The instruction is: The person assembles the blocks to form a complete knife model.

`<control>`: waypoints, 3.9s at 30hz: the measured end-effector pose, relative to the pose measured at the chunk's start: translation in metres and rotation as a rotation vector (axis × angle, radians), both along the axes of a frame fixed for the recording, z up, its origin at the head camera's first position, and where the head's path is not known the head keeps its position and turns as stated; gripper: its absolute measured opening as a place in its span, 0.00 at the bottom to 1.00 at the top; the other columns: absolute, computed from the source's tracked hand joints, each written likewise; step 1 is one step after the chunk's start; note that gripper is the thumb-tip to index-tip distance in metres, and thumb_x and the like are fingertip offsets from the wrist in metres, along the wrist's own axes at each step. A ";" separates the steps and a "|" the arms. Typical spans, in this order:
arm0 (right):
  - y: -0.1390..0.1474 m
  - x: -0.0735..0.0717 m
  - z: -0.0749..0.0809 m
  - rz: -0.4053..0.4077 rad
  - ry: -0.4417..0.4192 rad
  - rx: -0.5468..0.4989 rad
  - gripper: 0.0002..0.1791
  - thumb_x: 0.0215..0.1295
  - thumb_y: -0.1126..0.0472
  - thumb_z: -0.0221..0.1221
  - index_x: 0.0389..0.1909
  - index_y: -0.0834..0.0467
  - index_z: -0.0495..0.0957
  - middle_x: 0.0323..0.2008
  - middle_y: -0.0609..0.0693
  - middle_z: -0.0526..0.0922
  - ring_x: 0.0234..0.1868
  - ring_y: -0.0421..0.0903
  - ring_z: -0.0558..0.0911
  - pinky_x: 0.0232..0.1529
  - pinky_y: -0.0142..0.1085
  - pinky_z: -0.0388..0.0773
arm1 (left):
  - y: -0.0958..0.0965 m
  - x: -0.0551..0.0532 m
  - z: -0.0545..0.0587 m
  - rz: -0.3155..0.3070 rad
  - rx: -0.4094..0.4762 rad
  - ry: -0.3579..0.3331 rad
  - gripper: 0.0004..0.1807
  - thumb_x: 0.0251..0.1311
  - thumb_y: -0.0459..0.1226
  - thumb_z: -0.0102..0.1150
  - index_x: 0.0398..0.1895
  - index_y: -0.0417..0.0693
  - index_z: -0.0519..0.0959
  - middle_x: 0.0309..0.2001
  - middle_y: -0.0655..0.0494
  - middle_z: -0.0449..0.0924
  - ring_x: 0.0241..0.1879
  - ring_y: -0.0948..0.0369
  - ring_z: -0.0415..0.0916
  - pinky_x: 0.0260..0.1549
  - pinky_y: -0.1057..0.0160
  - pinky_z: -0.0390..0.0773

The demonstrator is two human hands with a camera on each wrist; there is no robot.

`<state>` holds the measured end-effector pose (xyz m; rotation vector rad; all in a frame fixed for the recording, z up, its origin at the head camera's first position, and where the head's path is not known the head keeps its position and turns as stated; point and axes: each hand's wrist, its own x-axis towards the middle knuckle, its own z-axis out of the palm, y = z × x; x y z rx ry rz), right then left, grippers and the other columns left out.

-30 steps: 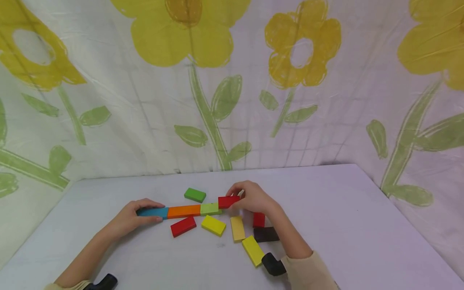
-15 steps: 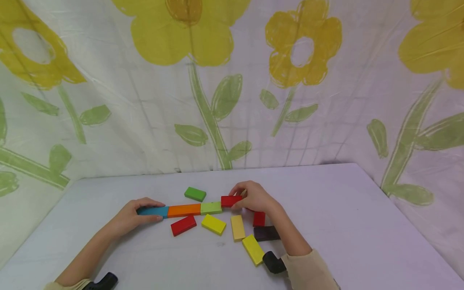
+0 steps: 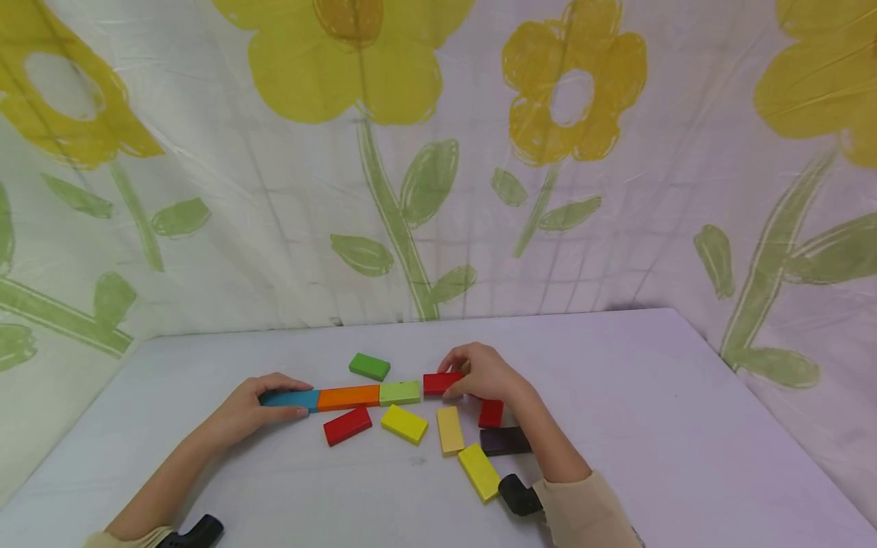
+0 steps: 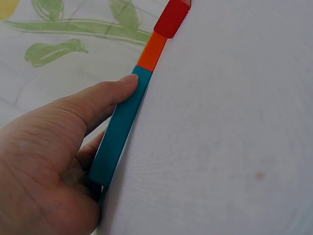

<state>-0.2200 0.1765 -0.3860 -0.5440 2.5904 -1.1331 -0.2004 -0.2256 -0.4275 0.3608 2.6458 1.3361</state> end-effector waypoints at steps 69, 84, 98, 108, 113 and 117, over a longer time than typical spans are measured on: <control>0.033 -0.008 0.014 -0.006 0.028 -0.042 0.16 0.65 0.65 0.70 0.53 0.64 0.85 0.50 0.57 0.86 0.42 0.49 0.81 0.41 0.37 0.83 | 0.002 0.002 0.002 0.013 -0.012 0.001 0.19 0.64 0.44 0.74 0.56 0.48 0.88 0.58 0.49 0.85 0.58 0.50 0.74 0.56 0.53 0.77; 0.040 -0.013 -0.001 -0.001 -0.038 -0.015 0.13 0.60 0.66 0.74 0.44 0.63 0.84 0.43 0.53 0.84 0.41 0.48 0.79 0.43 0.37 0.81 | 0.002 0.001 0.001 0.021 -0.025 -0.003 0.20 0.64 0.44 0.74 0.57 0.48 0.87 0.59 0.48 0.84 0.59 0.49 0.74 0.56 0.53 0.78; 0.072 -0.016 -0.005 -0.173 0.029 0.038 0.13 0.64 0.64 0.70 0.48 0.63 0.85 0.46 0.57 0.84 0.47 0.52 0.80 0.49 0.43 0.82 | 0.003 0.003 0.002 0.012 -0.014 -0.008 0.20 0.64 0.43 0.74 0.57 0.47 0.87 0.59 0.47 0.84 0.58 0.49 0.74 0.54 0.55 0.78; 0.067 -0.017 -0.001 -0.173 0.055 -0.012 0.19 0.66 0.65 0.68 0.56 0.65 0.82 0.54 0.63 0.83 0.45 0.52 0.79 0.42 0.37 0.80 | 0.003 0.002 0.001 0.005 -0.012 0.000 0.20 0.64 0.43 0.74 0.57 0.46 0.87 0.59 0.47 0.84 0.58 0.49 0.75 0.56 0.53 0.77; 0.048 -0.017 -0.003 -0.119 0.057 -0.047 0.20 0.68 0.66 0.67 0.59 0.65 0.82 0.60 0.65 0.81 0.50 0.57 0.81 0.46 0.42 0.85 | 0.003 0.002 0.002 0.010 -0.011 -0.006 0.20 0.64 0.43 0.74 0.57 0.47 0.87 0.59 0.47 0.84 0.59 0.49 0.74 0.56 0.54 0.77; 0.038 -0.018 -0.010 -0.087 0.103 -0.026 0.20 0.71 0.66 0.64 0.62 0.64 0.81 0.64 0.65 0.79 0.58 0.63 0.80 0.56 0.50 0.84 | 0.003 0.003 0.002 0.010 -0.009 -0.007 0.20 0.64 0.43 0.74 0.57 0.46 0.87 0.59 0.47 0.84 0.59 0.49 0.74 0.55 0.53 0.77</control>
